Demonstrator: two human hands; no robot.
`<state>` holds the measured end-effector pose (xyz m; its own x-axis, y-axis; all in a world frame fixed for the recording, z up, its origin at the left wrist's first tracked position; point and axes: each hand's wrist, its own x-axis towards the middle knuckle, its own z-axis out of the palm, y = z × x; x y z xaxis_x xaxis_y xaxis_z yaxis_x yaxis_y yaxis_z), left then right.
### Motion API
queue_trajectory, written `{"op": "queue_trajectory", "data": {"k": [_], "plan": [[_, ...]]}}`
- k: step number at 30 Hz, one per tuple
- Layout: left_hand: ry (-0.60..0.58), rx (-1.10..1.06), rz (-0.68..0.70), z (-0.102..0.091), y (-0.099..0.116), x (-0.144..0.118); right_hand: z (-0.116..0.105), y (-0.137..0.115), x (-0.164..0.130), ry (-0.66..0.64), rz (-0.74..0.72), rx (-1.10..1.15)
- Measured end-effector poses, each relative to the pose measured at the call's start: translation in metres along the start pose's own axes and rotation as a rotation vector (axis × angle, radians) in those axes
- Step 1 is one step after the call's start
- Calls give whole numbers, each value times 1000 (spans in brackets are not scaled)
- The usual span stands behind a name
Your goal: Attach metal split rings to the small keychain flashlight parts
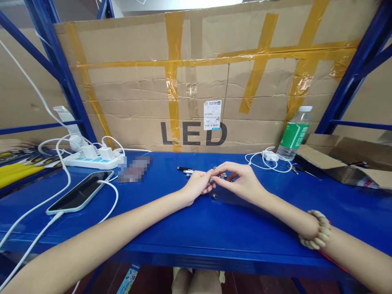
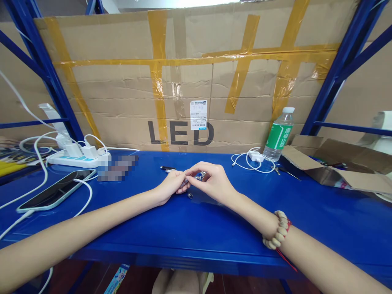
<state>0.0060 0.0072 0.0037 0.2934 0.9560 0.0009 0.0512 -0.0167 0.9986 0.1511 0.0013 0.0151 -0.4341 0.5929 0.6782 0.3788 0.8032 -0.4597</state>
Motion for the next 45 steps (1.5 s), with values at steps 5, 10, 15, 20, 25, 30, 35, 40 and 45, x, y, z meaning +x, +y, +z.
{"op": "queue_trajectory", "data": {"k": [5,10,15,20,25,30,35,40,45], "plan": [[4,-1,-2,0,0,0,-1,-1,0,-2,-10,-18],[3,7,-4,-1,0,0,-2,-1,-1,-6,-17,-22],[-24,18,28,-3,-6,3,-2,0,-1,-14,-20,-21],[-40,34,32,-4,-7,3,-1,0,0,-15,-26,-20],[-40,49,43,-4,-6,3,-2,0,0,-17,-28,-24],[-40,65,43,-4,-6,3,-2,0,0,-17,-31,-30],[-44,84,40,-3,-5,3,-2,0,0,-21,-32,-35],[-41,99,29,-3,-5,2,-2,1,-1,-30,-37,-38],[-22,103,5,-3,-5,3,-1,2,-2,-36,-35,-39]]}}
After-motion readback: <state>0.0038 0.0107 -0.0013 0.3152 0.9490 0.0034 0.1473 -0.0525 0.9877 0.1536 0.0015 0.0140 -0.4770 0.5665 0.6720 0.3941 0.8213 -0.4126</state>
